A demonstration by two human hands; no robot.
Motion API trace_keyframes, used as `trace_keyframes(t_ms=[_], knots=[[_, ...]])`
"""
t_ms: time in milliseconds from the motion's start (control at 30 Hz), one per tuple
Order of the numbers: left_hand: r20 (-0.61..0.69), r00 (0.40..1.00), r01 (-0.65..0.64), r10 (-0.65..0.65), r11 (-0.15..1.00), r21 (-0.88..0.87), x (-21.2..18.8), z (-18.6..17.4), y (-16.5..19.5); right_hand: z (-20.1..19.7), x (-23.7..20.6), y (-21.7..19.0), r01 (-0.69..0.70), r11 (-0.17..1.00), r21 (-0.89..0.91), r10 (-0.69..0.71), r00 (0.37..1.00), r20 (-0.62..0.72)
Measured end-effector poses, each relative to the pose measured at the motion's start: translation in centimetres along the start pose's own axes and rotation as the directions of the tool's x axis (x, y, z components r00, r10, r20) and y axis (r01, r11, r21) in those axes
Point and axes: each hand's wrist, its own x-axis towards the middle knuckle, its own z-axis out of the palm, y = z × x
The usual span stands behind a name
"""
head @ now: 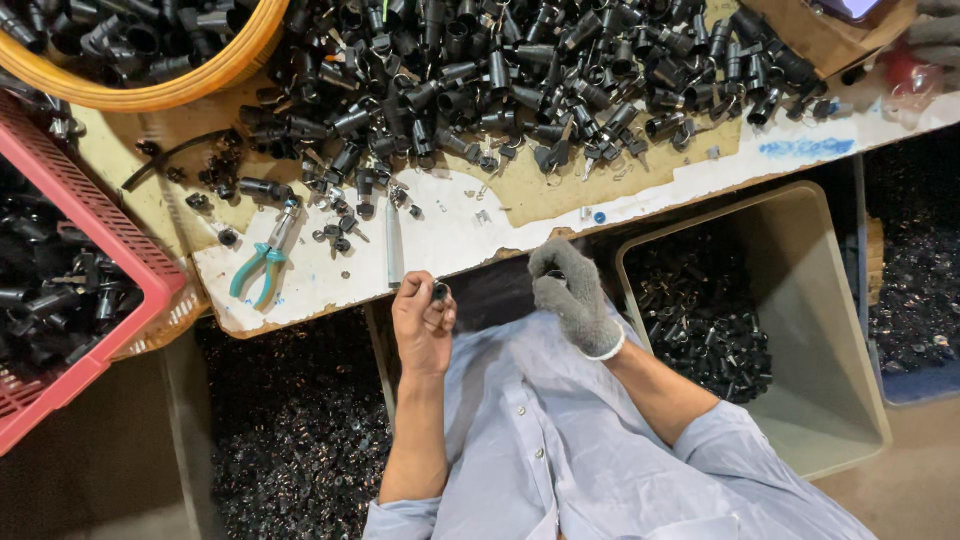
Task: The person sits at a workbench covered with black plastic connector parts and repeatedly assembles them: picking a housing, inserting internal metal components by hand, pressing parts together, and occasionally using pliers to crimp or seat a terminal, placing finished assemblies into a bin below the bench.
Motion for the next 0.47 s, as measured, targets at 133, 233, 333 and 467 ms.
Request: trace_keyframes(t_ms=[133, 233, 333, 467], knots=[[0.163, 0.986, 0.078, -0.043, 0.973, -0.219, -0.2, 1.6, 0.9, 0.4, 0.0, -0.5, -0.271, 0.953, 0.132, 0.276, 0.961, -0.02], [0.144, 0.982, 0.153, -0.122, 0.961, -0.23, -0.1, 2.5, 0.8, 1.8, 0.5, -0.4, -0.103, 0.879, 0.466, 0.16, 0.984, -0.083], [0.303, 0.952, -0.074, -0.04, 0.932, 0.354, 0.3, 3.6, -0.1, 2.5, 0.4, -1.2, -0.029, 0.838, 0.544, 0.135, 0.979, -0.154], [0.675, 0.736, -0.661, 0.054, 0.274, 0.698, -0.8, 5.8, -1.0, 3.6, 0.2, -2.7, 0.144, 0.88, 0.452, -0.072, 0.982, -0.172]])
